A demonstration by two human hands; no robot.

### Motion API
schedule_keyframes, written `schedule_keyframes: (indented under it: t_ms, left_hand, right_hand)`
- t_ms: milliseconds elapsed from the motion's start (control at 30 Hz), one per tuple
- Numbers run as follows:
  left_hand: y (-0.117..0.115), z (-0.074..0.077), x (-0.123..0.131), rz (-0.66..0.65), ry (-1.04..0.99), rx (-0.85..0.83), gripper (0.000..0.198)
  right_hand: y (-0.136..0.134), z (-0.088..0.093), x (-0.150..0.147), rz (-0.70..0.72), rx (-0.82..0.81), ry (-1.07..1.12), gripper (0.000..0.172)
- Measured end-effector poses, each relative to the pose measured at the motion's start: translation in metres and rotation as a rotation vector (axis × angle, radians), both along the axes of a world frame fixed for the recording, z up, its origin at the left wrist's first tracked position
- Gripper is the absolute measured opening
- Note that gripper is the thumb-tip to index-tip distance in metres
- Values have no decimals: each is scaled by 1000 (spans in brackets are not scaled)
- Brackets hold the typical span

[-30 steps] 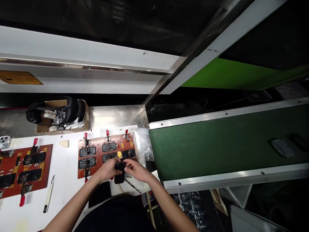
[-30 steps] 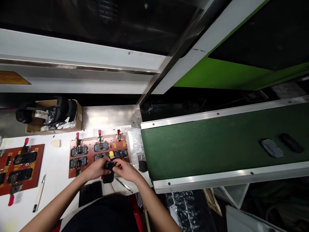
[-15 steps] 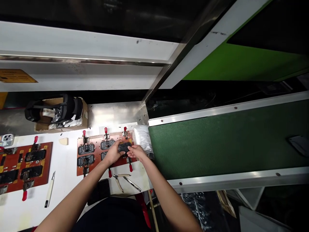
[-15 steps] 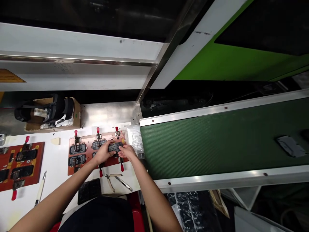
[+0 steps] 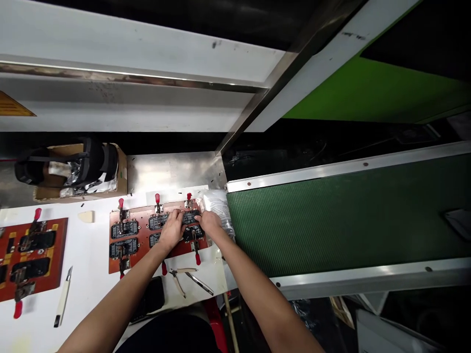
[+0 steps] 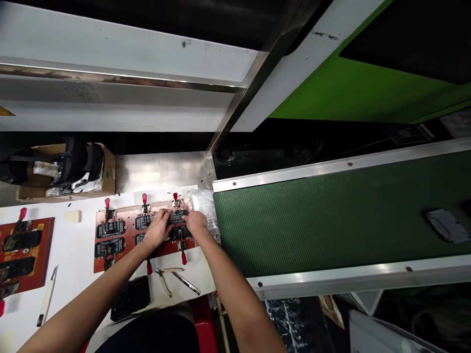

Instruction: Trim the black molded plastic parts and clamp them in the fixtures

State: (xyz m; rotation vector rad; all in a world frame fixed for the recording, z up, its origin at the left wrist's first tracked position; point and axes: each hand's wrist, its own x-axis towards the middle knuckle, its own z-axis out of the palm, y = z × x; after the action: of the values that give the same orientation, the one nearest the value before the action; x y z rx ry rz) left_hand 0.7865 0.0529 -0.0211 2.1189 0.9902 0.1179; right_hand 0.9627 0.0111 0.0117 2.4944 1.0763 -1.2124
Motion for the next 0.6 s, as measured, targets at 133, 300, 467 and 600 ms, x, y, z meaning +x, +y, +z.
schedule_keyframes:
  t_ms: [133, 300, 467, 600]
  left_hand:
    - [-1, -3, 0, -13, 6, 31, 49]
    - [6, -4, 0, -51, 14, 59, 45]
    - [9, -3, 1, -71, 28, 76, 47]
    - [9, -3, 1, -85, 36, 82, 46]
  right_hand:
    - [3, 12, -1, 0, -1, -39, 45]
    - [24, 37, 12, 14, 129, -60, 48]
    - [72, 39, 20, 152, 321, 98, 37]
    - [101, 20, 20, 178, 313, 100, 33]
